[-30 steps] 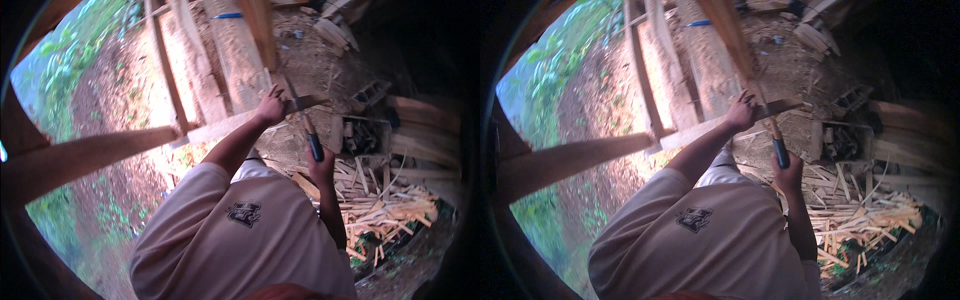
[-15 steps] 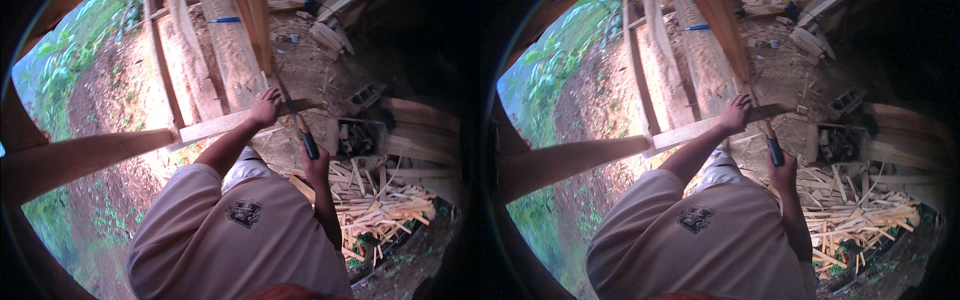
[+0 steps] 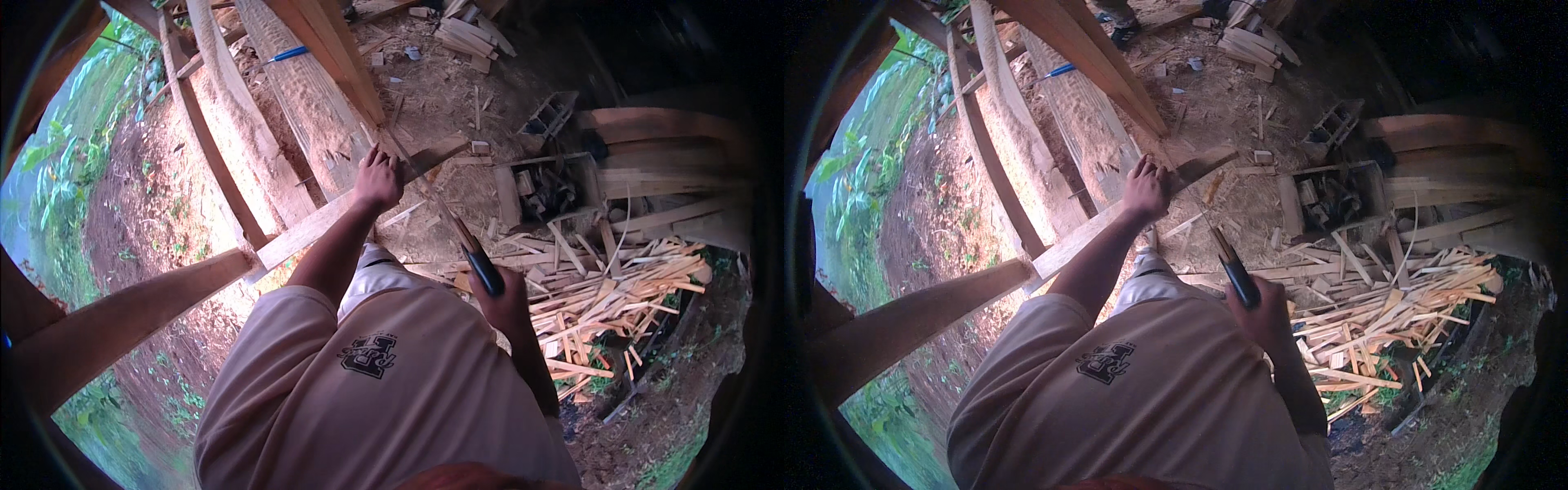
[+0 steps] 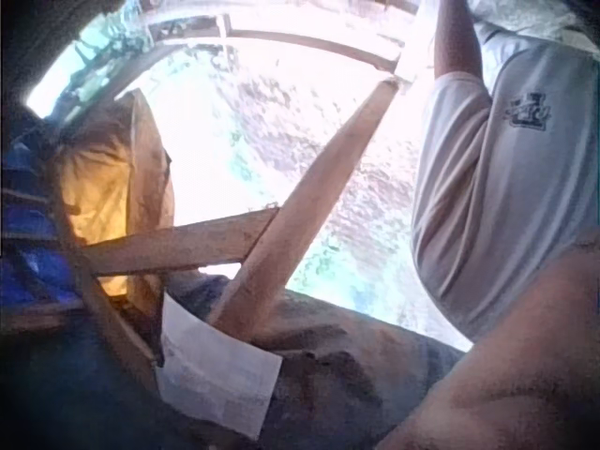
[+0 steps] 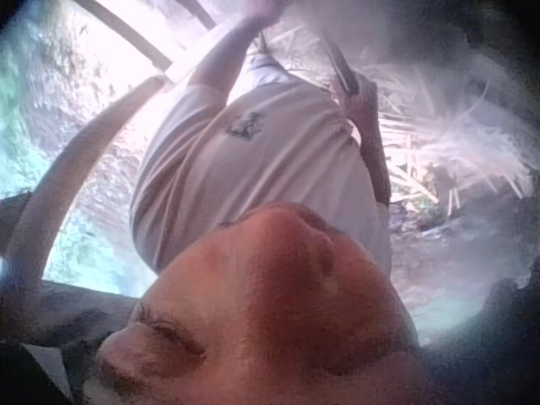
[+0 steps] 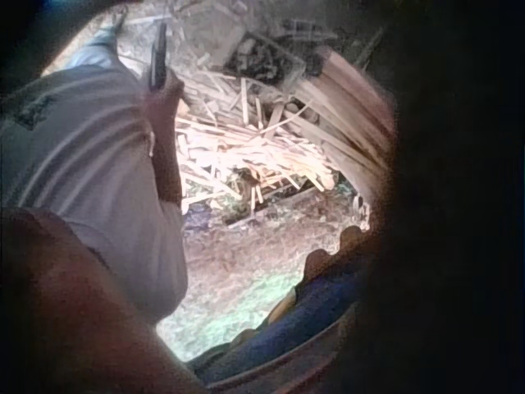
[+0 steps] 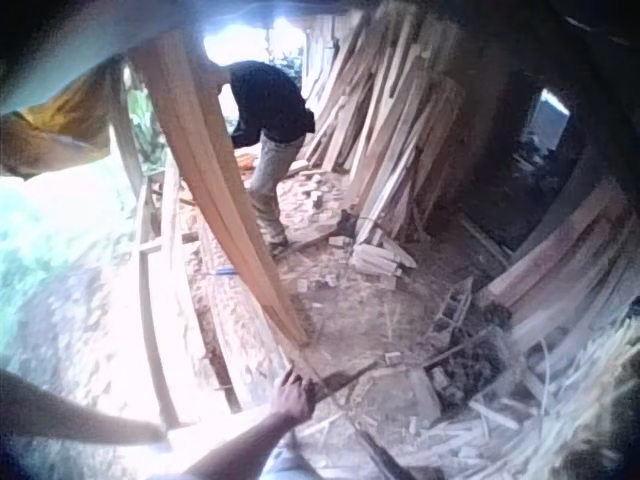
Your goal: The person repeatedly strikes a wooden plank with a machete to split it into smaller pieces. The person holds the plank with one hand and swings the machete with the other, creating wood chips and smaller planks that fall to the ground.
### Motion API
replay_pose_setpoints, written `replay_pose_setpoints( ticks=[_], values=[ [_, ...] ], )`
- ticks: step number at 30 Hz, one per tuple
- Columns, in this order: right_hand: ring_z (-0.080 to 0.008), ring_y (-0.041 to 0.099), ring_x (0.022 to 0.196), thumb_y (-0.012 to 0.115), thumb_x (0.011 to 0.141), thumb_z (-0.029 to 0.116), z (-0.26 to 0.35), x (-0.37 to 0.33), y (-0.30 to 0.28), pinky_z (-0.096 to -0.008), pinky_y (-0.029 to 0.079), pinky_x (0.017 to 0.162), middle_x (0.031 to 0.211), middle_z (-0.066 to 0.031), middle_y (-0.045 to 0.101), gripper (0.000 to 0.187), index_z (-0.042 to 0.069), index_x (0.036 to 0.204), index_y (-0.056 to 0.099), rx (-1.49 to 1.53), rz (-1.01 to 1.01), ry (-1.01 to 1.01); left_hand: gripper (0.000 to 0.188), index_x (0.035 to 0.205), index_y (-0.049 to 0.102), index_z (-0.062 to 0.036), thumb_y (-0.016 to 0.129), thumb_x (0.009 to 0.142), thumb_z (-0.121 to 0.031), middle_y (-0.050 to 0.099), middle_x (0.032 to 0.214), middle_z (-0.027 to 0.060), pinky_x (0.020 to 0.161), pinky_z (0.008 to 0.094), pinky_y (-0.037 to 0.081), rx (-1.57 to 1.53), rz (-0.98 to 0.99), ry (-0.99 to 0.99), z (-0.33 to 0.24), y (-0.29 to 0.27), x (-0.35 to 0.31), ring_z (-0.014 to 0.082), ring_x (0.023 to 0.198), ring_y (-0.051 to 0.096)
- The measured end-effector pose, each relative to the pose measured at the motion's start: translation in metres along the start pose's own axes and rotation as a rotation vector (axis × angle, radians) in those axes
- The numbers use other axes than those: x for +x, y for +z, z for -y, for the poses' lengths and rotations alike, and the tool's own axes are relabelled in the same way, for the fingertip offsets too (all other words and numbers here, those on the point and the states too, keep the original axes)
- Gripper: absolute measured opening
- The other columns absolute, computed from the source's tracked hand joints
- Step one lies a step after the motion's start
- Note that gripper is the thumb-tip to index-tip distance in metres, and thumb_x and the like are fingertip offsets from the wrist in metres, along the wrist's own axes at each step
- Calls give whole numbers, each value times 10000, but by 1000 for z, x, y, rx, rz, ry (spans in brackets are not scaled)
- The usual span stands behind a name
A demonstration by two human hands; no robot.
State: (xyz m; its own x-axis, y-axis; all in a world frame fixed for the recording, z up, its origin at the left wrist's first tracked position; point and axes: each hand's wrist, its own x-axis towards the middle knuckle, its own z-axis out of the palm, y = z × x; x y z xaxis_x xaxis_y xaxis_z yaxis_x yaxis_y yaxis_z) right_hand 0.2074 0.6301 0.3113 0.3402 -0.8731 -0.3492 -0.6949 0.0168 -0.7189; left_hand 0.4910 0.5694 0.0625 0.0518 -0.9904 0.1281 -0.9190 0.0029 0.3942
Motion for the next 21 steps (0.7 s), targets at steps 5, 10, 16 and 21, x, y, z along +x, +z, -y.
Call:
replay_pose_setpoints(
  ticks=[5, 10, 16, 21],
  values=[
    [-189, 538, 537, 758, 902, 220, 18, -51, -42, -383, 425, 546, 594, -97, 565, 247, 2, 819, 675, -76, 10, 39, 331, 1125, 624, 21, 580, 878, -194, 689, 1061, 232, 1275, 485, 240, 12, 27, -18, -4, -10, 2, 371, 1278, 555],
    [-275, 610, 555, 753, 895, 206, -4, -12, -4, -406, 434, 549, 613, -154, 589, 248, 6, 787, 653, -68, -83, -102, 354, 1125, 616, 45, 569, 857, -181, 679, 1063, 256, 1284, 483, 234, -5, 130, -16, -9, -26, 4, 385, 1293, 546],
    [-415, 663, 648, 752, 889, 211, -11, 83, 64, -459, 490, 601, 665, -217, 620, 276, -10, 783, 627, -23, -34, -71, 374, 1121, 611, 43, 579, 816, -170, 679, 1045, 252, 1288, 478, 230, -62, 150, -36, -7, -19, 5, 386, 1219, 580],
    [-417, 655, 607, 757, 885, 211, -10, 73, 54, -459, 486, 577, 633, -214, 611, 286, -15, 773, 622, 44, -17, -41, 356, 1115, 612, 27, 586, 826, -180, 681, 1041, 243, 1292, 479, 212, 18, 73, 13, -1, -7, 3, 378, 1207, 585]
  ],
)
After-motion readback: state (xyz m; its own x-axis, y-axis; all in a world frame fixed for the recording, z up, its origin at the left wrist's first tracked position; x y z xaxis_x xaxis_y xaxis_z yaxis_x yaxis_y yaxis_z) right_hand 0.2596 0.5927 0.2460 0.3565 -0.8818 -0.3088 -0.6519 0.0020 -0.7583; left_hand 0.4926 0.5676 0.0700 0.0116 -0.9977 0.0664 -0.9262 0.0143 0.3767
